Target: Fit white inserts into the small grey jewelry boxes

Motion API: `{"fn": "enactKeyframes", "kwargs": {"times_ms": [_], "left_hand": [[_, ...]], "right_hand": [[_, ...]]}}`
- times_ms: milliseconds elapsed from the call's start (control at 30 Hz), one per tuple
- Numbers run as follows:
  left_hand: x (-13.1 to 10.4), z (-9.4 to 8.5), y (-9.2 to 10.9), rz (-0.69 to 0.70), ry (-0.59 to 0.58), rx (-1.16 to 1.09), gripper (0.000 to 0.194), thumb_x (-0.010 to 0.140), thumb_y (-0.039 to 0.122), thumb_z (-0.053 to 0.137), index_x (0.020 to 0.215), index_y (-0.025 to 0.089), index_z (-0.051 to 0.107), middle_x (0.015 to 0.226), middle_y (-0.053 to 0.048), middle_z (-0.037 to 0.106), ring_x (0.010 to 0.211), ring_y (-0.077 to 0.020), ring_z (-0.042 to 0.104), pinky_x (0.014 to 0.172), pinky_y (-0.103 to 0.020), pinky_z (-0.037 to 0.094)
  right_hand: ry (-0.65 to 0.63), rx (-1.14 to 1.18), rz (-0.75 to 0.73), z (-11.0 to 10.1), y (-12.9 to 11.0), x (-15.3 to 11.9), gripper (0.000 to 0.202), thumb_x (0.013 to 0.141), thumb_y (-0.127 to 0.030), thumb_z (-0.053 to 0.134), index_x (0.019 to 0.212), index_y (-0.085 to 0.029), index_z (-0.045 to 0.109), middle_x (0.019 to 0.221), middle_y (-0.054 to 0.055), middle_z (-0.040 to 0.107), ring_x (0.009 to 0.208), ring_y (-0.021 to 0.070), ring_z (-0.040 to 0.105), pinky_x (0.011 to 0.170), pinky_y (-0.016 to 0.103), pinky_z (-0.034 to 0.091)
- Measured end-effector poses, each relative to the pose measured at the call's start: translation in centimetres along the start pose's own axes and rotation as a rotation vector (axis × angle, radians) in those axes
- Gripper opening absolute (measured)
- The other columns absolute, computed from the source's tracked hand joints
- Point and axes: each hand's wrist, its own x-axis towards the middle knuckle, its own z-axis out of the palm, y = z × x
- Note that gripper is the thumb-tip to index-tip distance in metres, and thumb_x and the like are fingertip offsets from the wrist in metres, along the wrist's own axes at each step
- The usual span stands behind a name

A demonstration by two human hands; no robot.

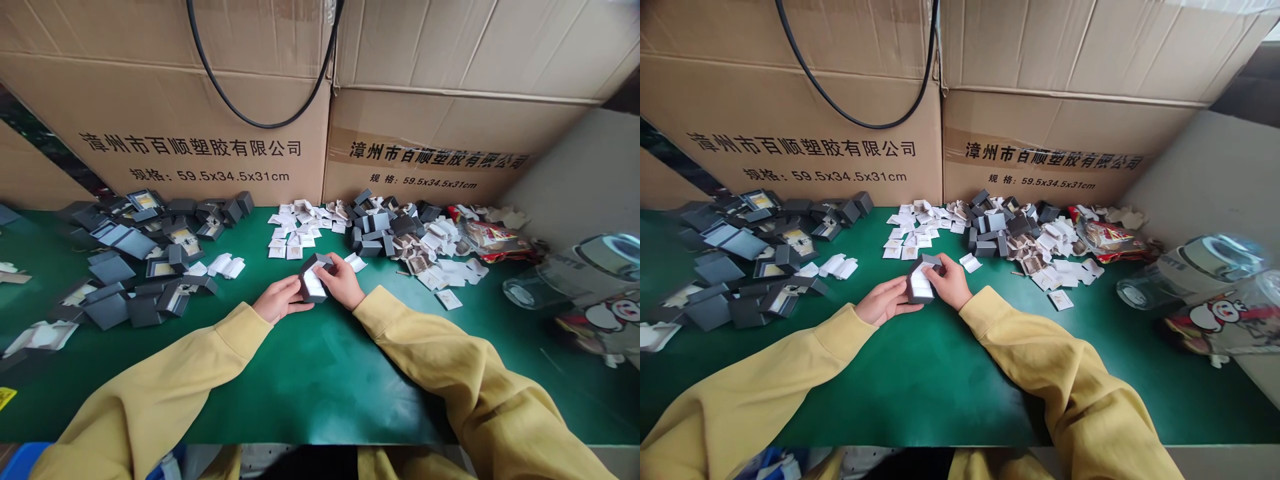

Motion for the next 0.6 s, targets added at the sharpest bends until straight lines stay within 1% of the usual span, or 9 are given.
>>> {"fn": "enactKeyframes", "kwargs": {"times_ms": [100, 200, 300, 367, 433, 500, 600], "left_hand": [[-0.1, 0.0, 0.2, 0.007, -0.012, -0.030, 0.026, 0.079, 0.026, 0.055, 0.103, 0.015, 0.058, 0.105, -0.011, 0.063, 0.092, -0.0224, 0.062, 0.088, -0.046, 0.046], [0.0, -0.1, 0.2, -0.013, -0.004, -0.004, 0.030, 0.077, 0.029, 0.058, 0.104, 0.017, 0.056, 0.101, -0.011, 0.064, 0.089, -0.0231, 0.063, 0.083, -0.046, 0.049], [0.3, -0.2, -0.1, -0.004, 0.055, 0.045, 0.036, 0.072, 0.028, 0.064, 0.104, 0.016, 0.055, 0.095, -0.010, 0.066, 0.085, -0.0229, 0.064, 0.078, -0.044, 0.051], [0.5, -0.3, -0.2, 0.036, 0.107, 0.042, 0.038, 0.069, 0.026, 0.067, 0.104, 0.015, 0.055, 0.092, -0.009, 0.066, 0.084, -0.0220, 0.065, 0.079, -0.042, 0.051], [0.6, -0.2, -0.4, 0.097, 0.144, 0.003, 0.039, 0.069, 0.026, 0.067, 0.104, 0.015, 0.055, 0.094, -0.009, 0.066, 0.086, -0.0212, 0.064, 0.082, -0.041, 0.050], [0.7, -0.2, -0.5, 0.163, 0.160, -0.047, 0.039, 0.069, 0.025, 0.067, 0.105, 0.016, 0.054, 0.099, -0.008, 0.065, 0.092, -0.0206, 0.063, 0.087, -0.040, 0.048], [0.9, -0.2, -0.7, 0.233, 0.152, -0.108, 0.038, 0.071, 0.024, 0.065, 0.107, 0.016, 0.054, 0.105, -0.008, 0.063, 0.101, -0.0204, 0.059, 0.092, -0.037, 0.045]], "right_hand": [[-0.003, 0.047, 0.043, 0.1, 0.2, 0.1, 0.024, 0.074, -0.042, 0.052, 0.082, -0.019, 0.049, 0.063, -0.004, 0.049, 0.052, 0.0086, 0.042, 0.049, 0.021, 0.038], [-0.035, 0.007, -0.010, 0.1, -0.1, -0.1, 0.023, 0.074, -0.041, 0.053, 0.083, -0.019, 0.052, 0.067, -0.003, 0.051, 0.055, 0.0091, 0.045, 0.052, 0.022, 0.040], [-0.074, -0.009, -0.064, 0.2, -0.5, -0.3, 0.025, 0.074, -0.040, 0.054, 0.088, -0.019, 0.053, 0.074, -0.001, 0.054, 0.061, 0.0099, 0.047, 0.055, 0.022, 0.042], [-0.069, -0.014, -0.079, 0.2, -0.6, -0.4, 0.029, 0.073, -0.040, 0.056, 0.093, -0.019, 0.051, 0.077, -0.001, 0.054, 0.062, 0.0097, 0.048, 0.056, 0.022, 0.042], [-0.067, -0.029, -0.083, 0.1, -0.7, -0.4, 0.031, 0.072, -0.040, 0.057, 0.094, -0.020, 0.049, 0.076, -0.001, 0.053, 0.061, 0.0093, 0.047, 0.058, 0.023, 0.042], [-0.123, -0.037, -0.067, 0.1, -0.9, -0.5, 0.029, 0.073, -0.041, 0.056, 0.093, -0.020, 0.049, 0.068, -0.003, 0.052, 0.057, 0.0090, 0.046, 0.057, 0.023, 0.041], [-0.228, -0.035, -0.021, 0.0, -1.0, -0.5, 0.028, 0.076, -0.043, 0.052, 0.093, -0.021, 0.049, 0.060, -0.005, 0.052, 0.051, 0.0083, 0.045, 0.052, 0.022, 0.038]]}}
